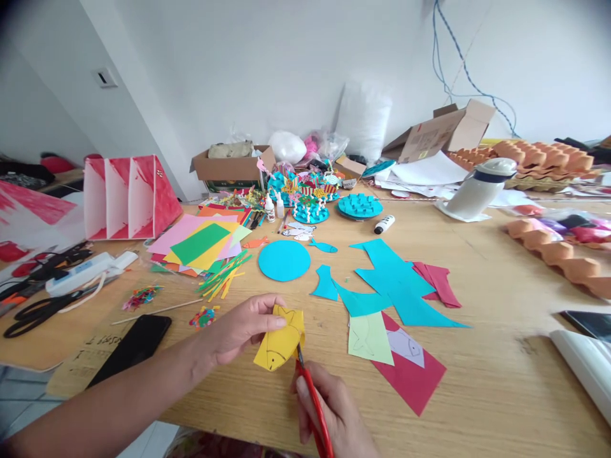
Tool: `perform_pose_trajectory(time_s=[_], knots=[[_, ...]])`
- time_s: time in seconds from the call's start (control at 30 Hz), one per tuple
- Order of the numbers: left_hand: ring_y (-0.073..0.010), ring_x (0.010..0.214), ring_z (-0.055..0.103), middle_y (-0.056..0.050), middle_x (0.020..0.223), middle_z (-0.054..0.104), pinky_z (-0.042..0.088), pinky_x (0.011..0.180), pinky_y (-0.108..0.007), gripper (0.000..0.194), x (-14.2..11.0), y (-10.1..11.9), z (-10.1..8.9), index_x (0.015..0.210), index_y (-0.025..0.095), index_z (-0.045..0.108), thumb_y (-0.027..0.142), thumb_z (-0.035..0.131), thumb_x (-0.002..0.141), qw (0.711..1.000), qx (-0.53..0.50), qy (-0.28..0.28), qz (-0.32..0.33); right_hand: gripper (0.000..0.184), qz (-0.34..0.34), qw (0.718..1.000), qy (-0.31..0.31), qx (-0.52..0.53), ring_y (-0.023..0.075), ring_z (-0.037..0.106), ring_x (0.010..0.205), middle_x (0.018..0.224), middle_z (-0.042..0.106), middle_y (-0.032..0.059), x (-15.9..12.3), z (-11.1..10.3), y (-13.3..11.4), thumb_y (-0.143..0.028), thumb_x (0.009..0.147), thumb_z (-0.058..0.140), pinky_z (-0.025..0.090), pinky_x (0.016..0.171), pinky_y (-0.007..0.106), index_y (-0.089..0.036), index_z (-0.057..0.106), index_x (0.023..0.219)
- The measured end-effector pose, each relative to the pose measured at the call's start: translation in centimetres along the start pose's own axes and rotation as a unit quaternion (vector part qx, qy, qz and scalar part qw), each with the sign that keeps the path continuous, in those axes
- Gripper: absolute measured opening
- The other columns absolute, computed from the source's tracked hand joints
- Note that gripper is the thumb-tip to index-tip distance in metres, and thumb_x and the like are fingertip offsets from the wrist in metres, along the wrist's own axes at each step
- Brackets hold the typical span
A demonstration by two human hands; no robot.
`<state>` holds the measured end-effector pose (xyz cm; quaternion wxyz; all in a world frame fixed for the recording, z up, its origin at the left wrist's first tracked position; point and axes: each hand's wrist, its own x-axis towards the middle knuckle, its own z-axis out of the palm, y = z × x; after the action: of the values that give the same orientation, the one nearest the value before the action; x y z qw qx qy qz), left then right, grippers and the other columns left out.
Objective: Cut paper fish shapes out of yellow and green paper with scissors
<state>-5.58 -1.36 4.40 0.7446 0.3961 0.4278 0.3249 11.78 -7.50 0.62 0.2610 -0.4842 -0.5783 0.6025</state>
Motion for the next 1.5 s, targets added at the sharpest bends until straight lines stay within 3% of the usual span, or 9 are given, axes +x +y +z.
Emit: perform_pose_trajectory(time_s=[0.27, 0.43, 0.77, 1.0, 1.17, 1.5], knots=[[-0.0077, 0.054, 0.046, 0.004, 0.064, 0.053, 0.030, 0.049, -0.018, 0.026, -0.2, -1.1, 1.4, 0.073, 0.018, 0.045, 0.032, 0.064, 0.062, 0.995, -0.046, 0.073, 0.059, 0.045, 0.002, 0.994, 0.046, 0.103, 0.0135, 0.042, 0.048, 0.046, 0.046, -0.0039, 0.5, 1.9, 0.0, -0.062, 0.080, 0.039, 0.036, 0.053, 0.025, -0.020, 0.050, 0.069], [-0.0063, 0.050, 0.040, 0.005, 0.061, 0.049, 0.027, 0.044, -0.018, 0.023, 0.0, -1.5, 1.8, 0.072, 0.018, 0.044, 0.031, 0.062, 0.064, 0.991, -0.067, 0.086, 0.081, 0.043, 0.005, 0.992, 0.048, 0.119, 0.0140, 0.042, 0.049, 0.048, 0.046, -0.0037, 1.1, 2.2, 0.4, -0.062, 0.080, 0.040, 0.036, 0.055, 0.026, -0.020, 0.050, 0.071], [-0.0081, 0.055, 0.045, 0.004, 0.064, 0.051, 0.030, 0.049, -0.019, 0.024, 0.0, -0.8, 0.9, 0.074, 0.018, 0.045, 0.031, 0.063, 0.065, 0.986, -0.078, 0.117, 0.091, 0.046, -0.004, 0.994, 0.026, 0.108, 0.0134, 0.040, 0.046, 0.046, 0.045, -0.0043, 1.9, 2.2, -0.2, -0.064, 0.080, 0.037, 0.034, 0.053, 0.025, -0.020, 0.050, 0.070], [-0.0067, 0.054, 0.041, 0.004, 0.065, 0.050, 0.029, 0.046, -0.018, 0.021, -0.1, -0.8, 0.2, 0.076, 0.018, 0.046, 0.029, 0.061, 0.068, 0.985, -0.080, 0.110, 0.106, 0.043, -0.029, 0.982, -0.003, 0.185, 0.0105, 0.036, 0.044, 0.046, 0.043, -0.0058, 2.2, 2.4, -0.1, -0.059, 0.082, 0.040, 0.032, 0.052, 0.024, -0.018, 0.052, 0.074], [-0.0064, 0.053, 0.039, 0.005, 0.063, 0.049, 0.029, 0.046, -0.018, 0.018, -0.3, -0.8, 0.2, 0.076, 0.018, 0.046, 0.027, 0.060, 0.069, 0.984, -0.071, 0.119, 0.109, 0.046, -0.011, 0.990, 0.007, 0.141, 0.0112, 0.038, 0.045, 0.046, 0.043, -0.0060, 2.6, 2.4, -0.9, -0.063, 0.079, 0.041, 0.033, 0.053, 0.024, -0.019, 0.052, 0.073], [-0.0057, 0.052, 0.039, 0.005, 0.062, 0.046, 0.028, 0.047, -0.018, 0.017, -0.7, -0.8, 0.4, 0.075, 0.017, 0.045, 0.026, 0.059, 0.070, 0.985, -0.086, 0.114, 0.093, 0.041, -0.055, 0.998, -0.025, 0.036, 0.0109, 0.042, 0.047, 0.050, 0.043, -0.0054, 3.1, 2.3, -1.1, -0.056, 0.084, 0.038, 0.033, 0.047, 0.021, -0.020, 0.042, 0.065]])
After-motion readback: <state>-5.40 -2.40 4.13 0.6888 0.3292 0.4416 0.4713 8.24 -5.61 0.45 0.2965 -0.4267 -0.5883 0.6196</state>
